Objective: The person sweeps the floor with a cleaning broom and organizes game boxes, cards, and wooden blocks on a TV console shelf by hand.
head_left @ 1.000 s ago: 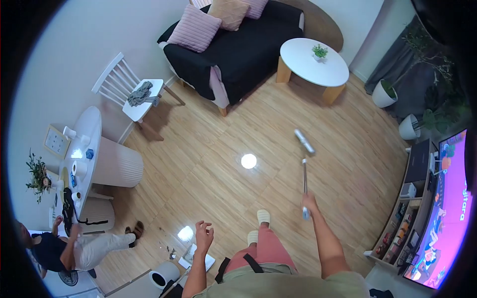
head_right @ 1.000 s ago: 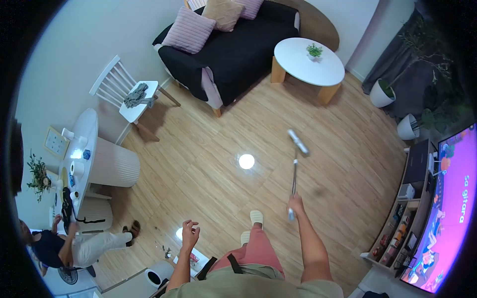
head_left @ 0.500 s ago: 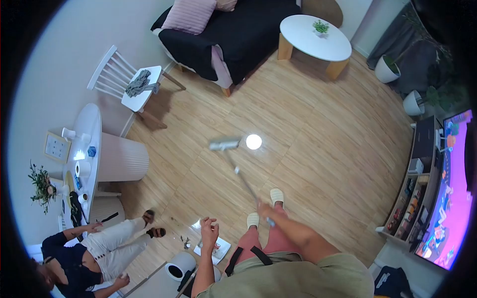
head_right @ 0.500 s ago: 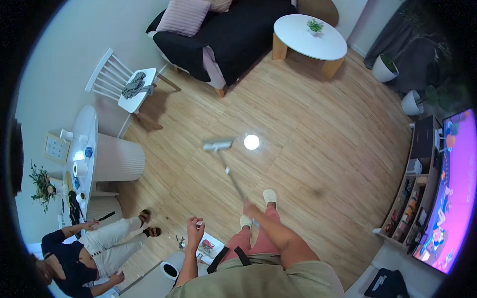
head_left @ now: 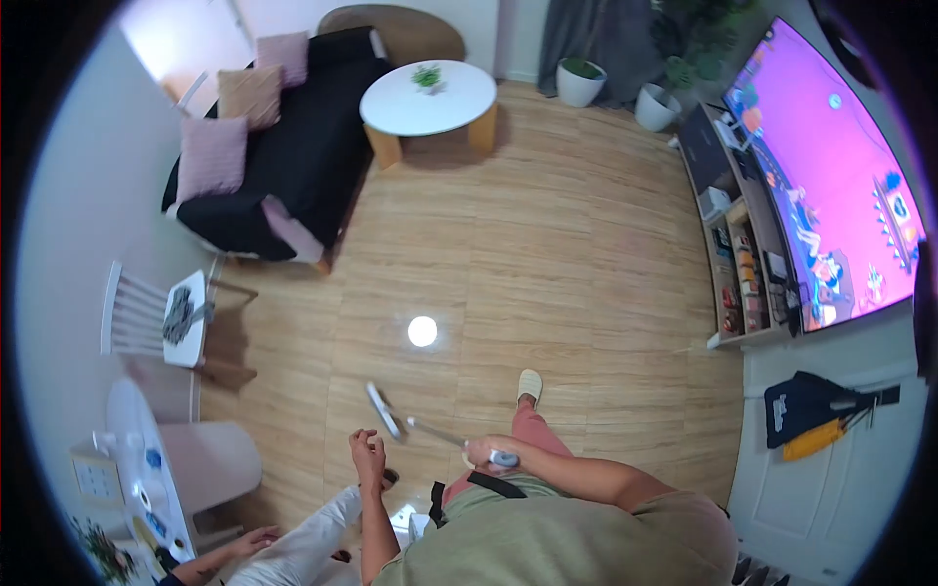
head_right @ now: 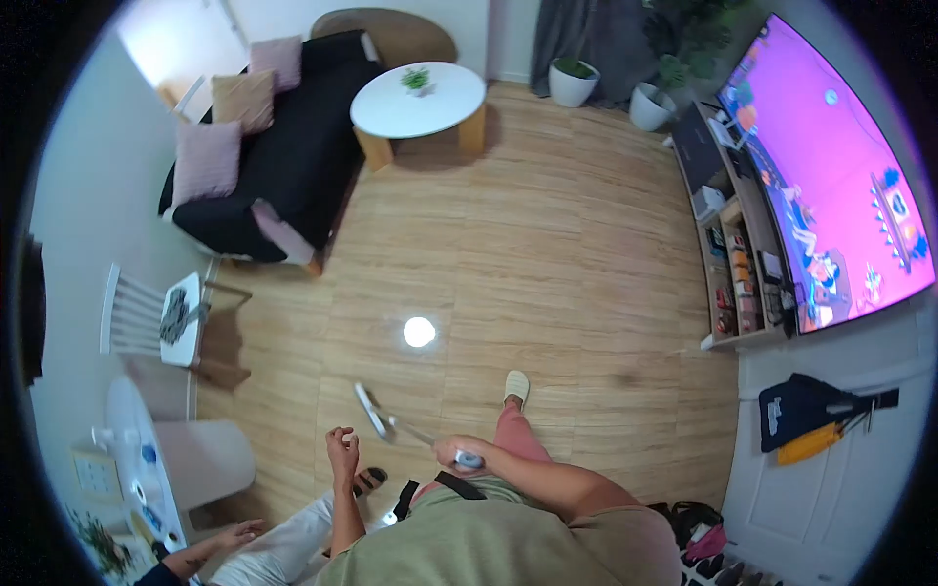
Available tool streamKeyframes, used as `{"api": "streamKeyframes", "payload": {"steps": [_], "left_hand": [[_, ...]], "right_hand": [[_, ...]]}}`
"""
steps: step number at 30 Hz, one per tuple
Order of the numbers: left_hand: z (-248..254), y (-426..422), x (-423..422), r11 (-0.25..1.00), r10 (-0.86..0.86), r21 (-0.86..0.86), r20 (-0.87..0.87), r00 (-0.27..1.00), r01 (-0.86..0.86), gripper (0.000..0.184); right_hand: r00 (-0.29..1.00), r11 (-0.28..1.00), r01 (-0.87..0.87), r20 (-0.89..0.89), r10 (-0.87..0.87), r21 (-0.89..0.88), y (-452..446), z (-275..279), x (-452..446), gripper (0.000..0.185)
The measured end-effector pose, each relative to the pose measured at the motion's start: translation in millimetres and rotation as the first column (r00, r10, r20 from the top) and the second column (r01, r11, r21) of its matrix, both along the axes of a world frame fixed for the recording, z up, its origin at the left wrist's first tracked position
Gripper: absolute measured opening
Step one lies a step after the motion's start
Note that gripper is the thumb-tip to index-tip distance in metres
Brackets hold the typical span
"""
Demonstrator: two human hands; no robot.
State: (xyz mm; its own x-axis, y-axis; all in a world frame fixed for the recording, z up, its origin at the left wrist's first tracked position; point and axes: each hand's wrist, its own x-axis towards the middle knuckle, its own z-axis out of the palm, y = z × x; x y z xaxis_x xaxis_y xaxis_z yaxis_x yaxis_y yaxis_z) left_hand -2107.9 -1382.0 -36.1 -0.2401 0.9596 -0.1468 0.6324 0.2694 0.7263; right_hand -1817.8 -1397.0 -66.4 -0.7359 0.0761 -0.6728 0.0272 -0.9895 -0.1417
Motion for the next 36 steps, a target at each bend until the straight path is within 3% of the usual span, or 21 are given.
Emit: {"api": "streamKeyframes", "payload": {"steps": [2, 3, 4, 5, 7, 9, 13, 15, 17, 18, 25, 29, 31, 33, 35, 36], "left_hand": [[4, 32, 26, 0.997, -0.074, -0.035, 0.014, 0.997, 0.074, 0.019], [3, 47, 42, 0.992, -0.128, -0.005, 0.010, 0.992, 0.128, 0.020], [5, 61, 60, 0.989, -0.147, 0.004, 0.001, 0.989, 0.147, 0.020], [7, 74, 79, 0.976, -0.215, 0.017, -0.033, 0.976, 0.216, 0.020], [7, 105, 118, 0.933, -0.353, 0.039, -0.097, 0.931, 0.358, 0.020], [7, 130, 162, 0.910, -0.406, 0.041, -0.094, 0.909, 0.412, 0.020], [10, 174, 254, 0.833, -0.550, 0.033, -0.068, 0.833, 0.553, 0.020], [7, 197, 294, 0.766, -0.635, 0.080, -0.057, 0.770, 0.637, 0.022], [15, 219, 332, 0.754, -0.656, 0.024, -0.018, 0.755, 0.656, 0.022], [18, 228, 348, 0.753, -0.658, -0.020, 0.021, 0.753, 0.658, 0.021], [3, 304, 401, 0.623, -0.782, -0.028, 0.000, 0.623, 0.782, 0.022], [-4, 368, 428, 0.542, -0.840, -0.006, -0.027, 0.542, 0.840, 0.025], [-6, 406, 444, 0.497, -0.867, 0.023, -0.034, 0.497, 0.868, 0.024], [-4, 446, 462, 0.464, -0.885, 0.045, -0.017, 0.465, 0.884, 0.022], [2, 489, 479, 0.436, -0.899, 0.069, -0.010, 0.438, 0.897, 0.021], [9, 510, 488, 0.432, -0.901, 0.071, -0.005, 0.433, 0.899, 0.019]], "right_hand": [[0.955, 0.932, 0.248, -0.093, -0.281, -0.265, 30, -4, 9, 0.017], [0.969, 0.972, 0.226, 0.114, -0.217, -0.066, 42, -2, 16, 0.011], [0.932, 0.936, -0.041, 0.352, -0.090, 0.348, 60, -27, 30, 0.019], [0.798, 0.700, -0.380, 0.597, -0.083, 0.605, 78, -56, 44, 0.028], [0.669, 0.715, -0.405, 0.718, -0.193, 0.570, 131, -48, 93, 0.053], [0.651, 0.737, -0.379, 0.727, -0.216, 0.559, 178, -62, 153, 0.062], [0.473, 0.792, -0.268, 0.791, -0.388, 0.549, 227, -69, 272, 0.053], [0.355, 0.751, -0.368, 0.829, -0.432, 0.549, 234, -113, 332, 0.052], [0.377, 0.880, -0.092, 0.835, -0.402, 0.465, 224, -98, 388, 0.050], [0.334, 0.887, -0.006, 0.837, -0.433, 0.461, 209, -79, 407, 0.049], [0.139, 0.760, 0.482, 0.818, -0.558, 0.436, 97, -51, 498, 0.051], [-0.034, 0.594, 0.588, 0.751, -0.660, 0.549, 26, -65, 485, 0.049], [-0.010, 0.638, 0.589, 0.794, -0.607, 0.495, 7, -52, 462, 0.043], [-0.059, 0.560, 0.687, 0.803, -0.593, 0.464, -9, -30, 419, 0.031], [-0.091, 0.584, 0.686, 0.848, -0.523, 0.434, -10, 2, 363, 0.020], [-0.037, 0.662, 0.655, 0.890, -0.455, 0.365, -19, -7, 336, 0.025]]}}
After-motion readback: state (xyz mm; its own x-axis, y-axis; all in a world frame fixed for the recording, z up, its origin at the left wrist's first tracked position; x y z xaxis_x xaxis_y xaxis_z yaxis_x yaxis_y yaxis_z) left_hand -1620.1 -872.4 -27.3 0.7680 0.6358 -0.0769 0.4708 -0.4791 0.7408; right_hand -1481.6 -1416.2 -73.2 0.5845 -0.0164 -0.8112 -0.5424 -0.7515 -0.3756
